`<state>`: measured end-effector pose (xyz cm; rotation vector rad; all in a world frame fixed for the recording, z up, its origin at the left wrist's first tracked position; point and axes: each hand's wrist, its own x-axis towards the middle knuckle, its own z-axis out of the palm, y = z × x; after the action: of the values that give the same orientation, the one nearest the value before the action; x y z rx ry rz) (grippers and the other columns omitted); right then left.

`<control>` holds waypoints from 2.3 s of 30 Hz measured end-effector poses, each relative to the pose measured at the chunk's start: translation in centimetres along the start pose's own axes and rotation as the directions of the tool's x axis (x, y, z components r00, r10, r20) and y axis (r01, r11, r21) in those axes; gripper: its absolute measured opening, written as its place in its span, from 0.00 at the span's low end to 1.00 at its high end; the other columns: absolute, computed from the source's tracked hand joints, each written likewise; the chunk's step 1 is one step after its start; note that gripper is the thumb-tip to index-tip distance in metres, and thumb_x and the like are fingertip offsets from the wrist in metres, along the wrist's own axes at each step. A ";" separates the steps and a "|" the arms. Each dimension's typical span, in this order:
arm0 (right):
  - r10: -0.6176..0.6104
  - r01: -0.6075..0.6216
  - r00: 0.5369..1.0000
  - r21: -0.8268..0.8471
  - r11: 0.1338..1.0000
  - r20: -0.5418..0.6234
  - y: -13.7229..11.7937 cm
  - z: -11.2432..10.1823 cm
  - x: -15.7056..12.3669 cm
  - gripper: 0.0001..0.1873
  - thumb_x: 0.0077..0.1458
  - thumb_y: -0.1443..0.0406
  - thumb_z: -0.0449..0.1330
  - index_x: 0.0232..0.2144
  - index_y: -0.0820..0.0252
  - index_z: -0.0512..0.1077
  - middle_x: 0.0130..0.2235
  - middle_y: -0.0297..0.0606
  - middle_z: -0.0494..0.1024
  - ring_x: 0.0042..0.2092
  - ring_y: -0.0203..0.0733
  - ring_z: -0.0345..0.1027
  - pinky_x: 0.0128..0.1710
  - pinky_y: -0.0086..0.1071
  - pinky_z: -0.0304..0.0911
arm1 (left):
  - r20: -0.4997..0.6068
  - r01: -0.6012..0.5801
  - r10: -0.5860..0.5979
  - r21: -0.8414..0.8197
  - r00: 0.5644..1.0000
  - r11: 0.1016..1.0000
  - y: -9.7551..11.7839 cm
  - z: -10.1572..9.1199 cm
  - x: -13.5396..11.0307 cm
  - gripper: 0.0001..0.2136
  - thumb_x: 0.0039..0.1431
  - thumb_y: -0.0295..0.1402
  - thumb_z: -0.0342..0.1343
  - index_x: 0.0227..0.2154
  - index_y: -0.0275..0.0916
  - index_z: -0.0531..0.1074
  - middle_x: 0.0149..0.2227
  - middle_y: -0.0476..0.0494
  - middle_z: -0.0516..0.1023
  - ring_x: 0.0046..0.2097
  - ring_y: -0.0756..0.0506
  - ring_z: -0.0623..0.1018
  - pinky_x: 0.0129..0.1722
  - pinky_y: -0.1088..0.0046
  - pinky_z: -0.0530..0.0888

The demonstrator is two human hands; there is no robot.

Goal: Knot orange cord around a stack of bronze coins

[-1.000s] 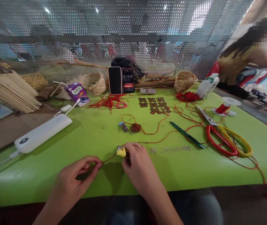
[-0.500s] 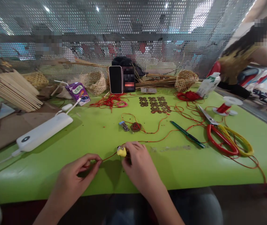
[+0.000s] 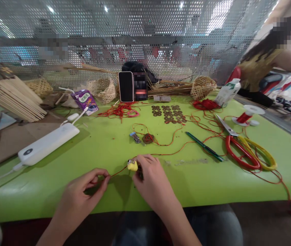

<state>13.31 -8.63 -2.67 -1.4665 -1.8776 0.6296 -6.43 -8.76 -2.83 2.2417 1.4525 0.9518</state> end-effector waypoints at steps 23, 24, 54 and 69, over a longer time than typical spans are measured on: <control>-0.092 0.057 0.977 -0.181 0.982 -0.191 1.1 -1.4 -0.8 0.08 0.51 0.71 0.51 0.36 0.58 0.64 0.36 0.42 0.74 0.42 0.48 0.66 0.42 0.40 0.59 | 0.056 -0.049 0.049 -0.003 0.997 0.999 -0.4 -0.2 -0.2 0.04 0.57 0.30 0.52 0.30 0.41 0.71 0.26 0.51 0.77 0.25 0.51 0.76 0.26 0.79 0.75; -0.086 0.027 0.969 -0.247 0.969 -0.230 1.8 -2.0 -1.0 0.06 0.53 0.68 0.51 0.36 0.58 0.63 0.35 0.43 0.73 0.39 0.48 0.66 0.40 0.40 0.60 | 0.061 -0.045 0.045 -0.002 0.997 0.999 -0.4 -0.2 -0.2 0.04 0.58 0.30 0.52 0.30 0.40 0.71 0.26 0.51 0.77 0.25 0.51 0.76 0.25 0.79 0.75; -0.145 -0.117 0.921 -0.611 0.783 -0.362 8.7 -11.0 -4.0 0.13 0.61 0.61 0.44 0.41 0.62 0.63 0.37 0.50 0.71 0.40 0.52 0.70 0.40 0.43 0.66 | 0.025 -0.146 0.145 0.021 0.989 0.989 -0.4 0.0 0.0 0.05 0.59 0.29 0.50 0.29 0.40 0.70 0.25 0.50 0.78 0.25 0.51 0.77 0.25 0.80 0.76; -0.305 0.293 0.950 -0.505 0.812 0.062 3.2 -2.9 -4.5 0.16 0.64 0.70 0.39 0.44 0.60 0.65 0.35 0.43 0.73 0.36 0.44 0.73 0.33 0.36 0.72 | 0.048 -0.106 0.104 0.040 0.993 0.994 -0.1 0.1 0.0 0.06 0.59 0.30 0.50 0.29 0.40 0.70 0.26 0.49 0.77 0.26 0.49 0.78 0.25 0.76 0.77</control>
<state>18.23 -12.25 -3.97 -1.4189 -2.3081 -0.0514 -6.44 -8.69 -3.01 2.3751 1.3588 0.9032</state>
